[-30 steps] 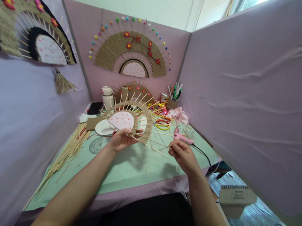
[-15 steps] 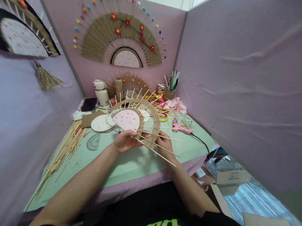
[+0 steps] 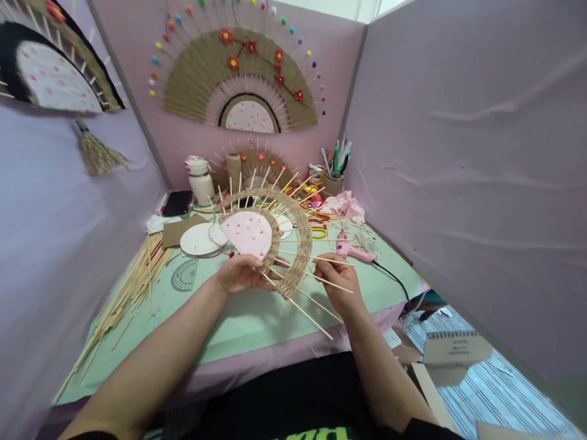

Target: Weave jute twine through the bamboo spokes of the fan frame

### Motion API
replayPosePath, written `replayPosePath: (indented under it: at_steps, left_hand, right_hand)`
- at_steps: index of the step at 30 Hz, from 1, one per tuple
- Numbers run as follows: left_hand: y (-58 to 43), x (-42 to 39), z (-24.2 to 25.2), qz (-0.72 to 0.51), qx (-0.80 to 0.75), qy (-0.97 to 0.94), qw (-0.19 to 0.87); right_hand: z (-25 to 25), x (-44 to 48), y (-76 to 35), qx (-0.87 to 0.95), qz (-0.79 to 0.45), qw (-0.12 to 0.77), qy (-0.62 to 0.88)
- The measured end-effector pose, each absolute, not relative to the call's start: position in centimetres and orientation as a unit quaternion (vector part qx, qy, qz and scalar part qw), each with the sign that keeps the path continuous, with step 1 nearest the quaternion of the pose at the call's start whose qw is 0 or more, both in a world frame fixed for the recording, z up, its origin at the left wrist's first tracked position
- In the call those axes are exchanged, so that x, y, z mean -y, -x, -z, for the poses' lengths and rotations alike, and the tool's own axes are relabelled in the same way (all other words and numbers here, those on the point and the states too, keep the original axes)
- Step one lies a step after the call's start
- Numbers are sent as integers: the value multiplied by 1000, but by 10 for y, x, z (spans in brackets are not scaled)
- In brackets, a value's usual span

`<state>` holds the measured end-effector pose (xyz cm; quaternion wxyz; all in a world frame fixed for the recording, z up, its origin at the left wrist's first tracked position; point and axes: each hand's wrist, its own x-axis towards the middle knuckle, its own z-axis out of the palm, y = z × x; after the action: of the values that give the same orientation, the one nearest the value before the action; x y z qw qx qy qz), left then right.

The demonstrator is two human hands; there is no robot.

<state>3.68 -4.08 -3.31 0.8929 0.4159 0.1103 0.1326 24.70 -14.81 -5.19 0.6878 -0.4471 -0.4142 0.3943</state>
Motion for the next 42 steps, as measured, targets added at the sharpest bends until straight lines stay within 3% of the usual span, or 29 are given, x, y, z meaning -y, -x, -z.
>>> replayPosePath:
  at_steps: [16, 26, 33, 42]
  left_hand:
    - [-11, 26, 13, -187, -154, -483, 842]
    - [3, 15, 10, -213, -166, -514, 814]
    - [7, 10, 17, -175, -116, -529, 822]
    - [-5, 24, 26, -116, -92, -520, 841]
  right_hand:
    - [58, 152, -272, 514, -160, 621, 569]
    - [50, 162, -281, 620, -30, 556, 553]
    - [45, 163, -275, 615, -10, 595, 517]
    - [58, 150, -251, 574, -94, 625, 520]
